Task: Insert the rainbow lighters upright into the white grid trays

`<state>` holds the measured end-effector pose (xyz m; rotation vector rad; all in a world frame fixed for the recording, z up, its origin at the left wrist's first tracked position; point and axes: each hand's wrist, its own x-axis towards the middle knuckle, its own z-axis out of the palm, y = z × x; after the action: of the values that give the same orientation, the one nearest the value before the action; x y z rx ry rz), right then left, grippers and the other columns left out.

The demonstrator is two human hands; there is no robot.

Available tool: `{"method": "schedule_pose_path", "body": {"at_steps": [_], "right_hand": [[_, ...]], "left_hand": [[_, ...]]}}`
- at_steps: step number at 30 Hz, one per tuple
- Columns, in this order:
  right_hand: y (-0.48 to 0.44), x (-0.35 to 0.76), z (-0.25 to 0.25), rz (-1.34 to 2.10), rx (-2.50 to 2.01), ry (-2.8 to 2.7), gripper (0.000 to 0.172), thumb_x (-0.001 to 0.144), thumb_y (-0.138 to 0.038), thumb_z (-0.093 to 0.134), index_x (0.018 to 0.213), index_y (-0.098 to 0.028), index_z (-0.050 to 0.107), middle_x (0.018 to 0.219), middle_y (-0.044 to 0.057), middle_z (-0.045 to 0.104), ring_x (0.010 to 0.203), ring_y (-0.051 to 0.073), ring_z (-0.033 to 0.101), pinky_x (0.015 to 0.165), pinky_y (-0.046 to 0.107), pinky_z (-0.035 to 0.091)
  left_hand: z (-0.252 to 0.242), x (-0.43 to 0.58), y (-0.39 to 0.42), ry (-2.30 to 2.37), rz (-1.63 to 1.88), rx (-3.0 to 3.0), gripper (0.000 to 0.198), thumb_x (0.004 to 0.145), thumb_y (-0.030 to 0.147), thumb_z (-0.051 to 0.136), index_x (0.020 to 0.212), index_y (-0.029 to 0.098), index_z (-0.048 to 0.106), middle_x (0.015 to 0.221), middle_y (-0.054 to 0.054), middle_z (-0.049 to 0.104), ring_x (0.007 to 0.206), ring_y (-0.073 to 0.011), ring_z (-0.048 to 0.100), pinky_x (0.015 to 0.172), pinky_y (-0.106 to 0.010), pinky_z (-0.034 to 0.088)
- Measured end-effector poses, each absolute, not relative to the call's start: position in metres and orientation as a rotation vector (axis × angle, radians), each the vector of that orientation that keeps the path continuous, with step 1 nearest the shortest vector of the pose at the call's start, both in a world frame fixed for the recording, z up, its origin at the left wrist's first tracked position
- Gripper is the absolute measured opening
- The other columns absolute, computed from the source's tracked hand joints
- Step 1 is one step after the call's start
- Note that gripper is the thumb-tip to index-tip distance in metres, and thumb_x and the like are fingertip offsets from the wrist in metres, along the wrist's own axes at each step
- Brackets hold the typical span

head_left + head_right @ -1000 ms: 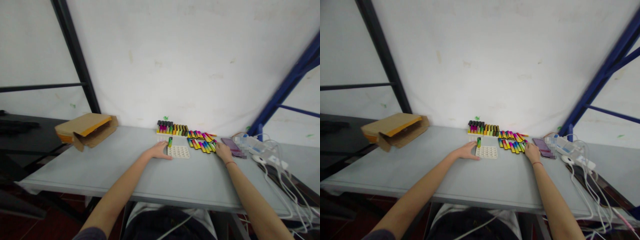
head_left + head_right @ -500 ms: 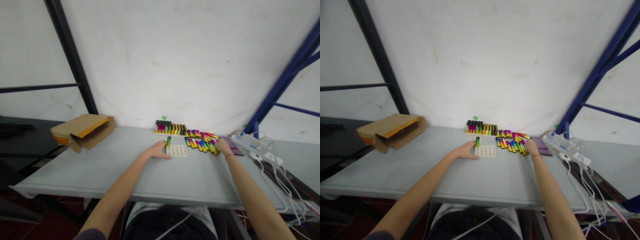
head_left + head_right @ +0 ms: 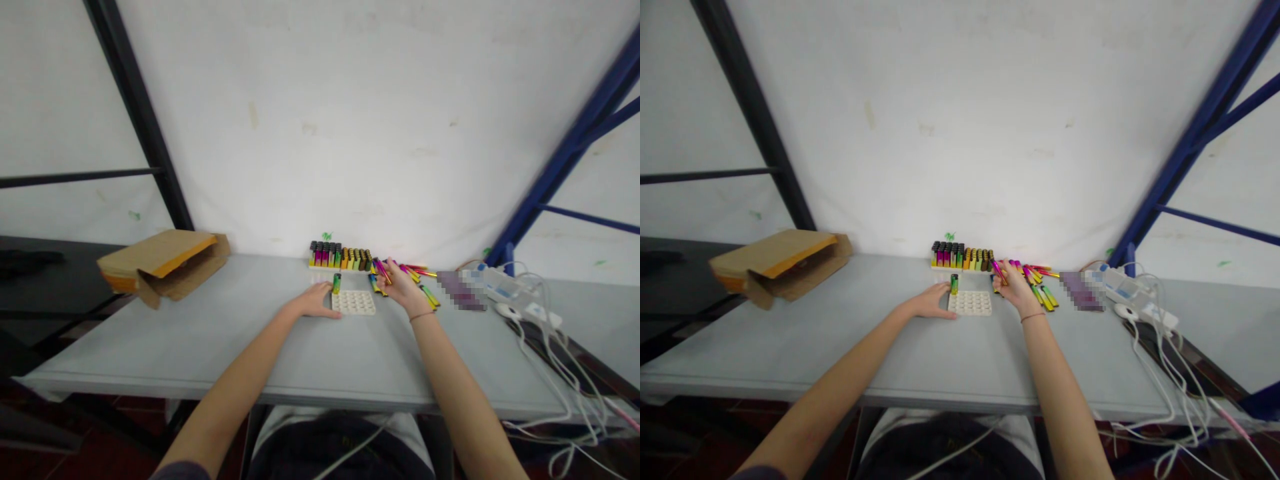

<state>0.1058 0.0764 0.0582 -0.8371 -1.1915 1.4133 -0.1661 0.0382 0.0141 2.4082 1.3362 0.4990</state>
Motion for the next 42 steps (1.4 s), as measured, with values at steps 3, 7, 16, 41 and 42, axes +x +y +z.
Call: {"method": "schedule_pose_path", "body": {"at_steps": [3,7,16,41,42], "right_hand": [[0.060,0.088,0.054,1.563,-0.749,-1.158,0.037,0.085,-0.058,0.067,0.083,-0.022,0.057,0.067,-0.003,0.053,0.050,0.010,0.040,0.046,0.022,0.038],[0.046,0.082,0.046,1.589,-0.667,-1.162,0.042,0.078,-0.060,0.074,0.082,-0.022,0.057,0.072,-0.001,0.058,0.052,0.010,0.041,0.048,0.024,0.038],[0.052,0.082,0.033,1.410,-0.839,-1.001,0.046,0.081,-0.066,0.067,0.077,-0.023,0.051,0.058,-0.005,0.056,0.042,0.010,0.046,0.042,0.023,0.038],[0.049,0.089,0.038,1.319,-1.143,-0.694,0.059,0.095,-0.062,0.024,0.050,-0.025,0.021,0.038,-0.006,0.016,0.032,0.008,0.009,0.032,0.023,0.005],[0.049,0.088,0.039,1.314,-1.153,-0.685,0.057,0.097,-0.057,0.023,0.050,-0.025,0.021,0.038,-0.006,0.016,0.031,0.007,0.009,0.031,0.023,0.005]], "left_hand": [[0.016,-0.165,0.037,1.335,0.480,2.411,0.093,0.066,0.065,0.080,0.138,0.012,0.051,0.146,-0.020,0.054,0.136,-0.0390,0.048,0.118,-0.046,0.033],[0.019,-0.163,0.035,1.347,0.462,2.410,0.093,0.068,0.064,0.079,0.138,0.010,0.051,0.145,-0.022,0.054,0.135,-0.0398,0.049,0.117,-0.046,0.035],[0.016,-0.165,0.038,1.379,0.435,2.411,0.095,0.067,0.066,0.079,0.138,0.009,0.051,0.148,-0.022,0.051,0.140,-0.0411,0.044,0.118,-0.046,0.033],[0.007,-0.170,0.047,1.326,0.495,2.434,0.096,0.067,0.069,0.077,0.140,0.012,0.051,0.148,-0.019,0.053,0.138,-0.0401,0.047,0.118,-0.046,0.034],[0.007,-0.170,0.047,1.322,0.500,2.434,0.096,0.066,0.069,0.078,0.139,0.012,0.052,0.147,-0.019,0.054,0.137,-0.0399,0.048,0.118,-0.047,0.035]]}}
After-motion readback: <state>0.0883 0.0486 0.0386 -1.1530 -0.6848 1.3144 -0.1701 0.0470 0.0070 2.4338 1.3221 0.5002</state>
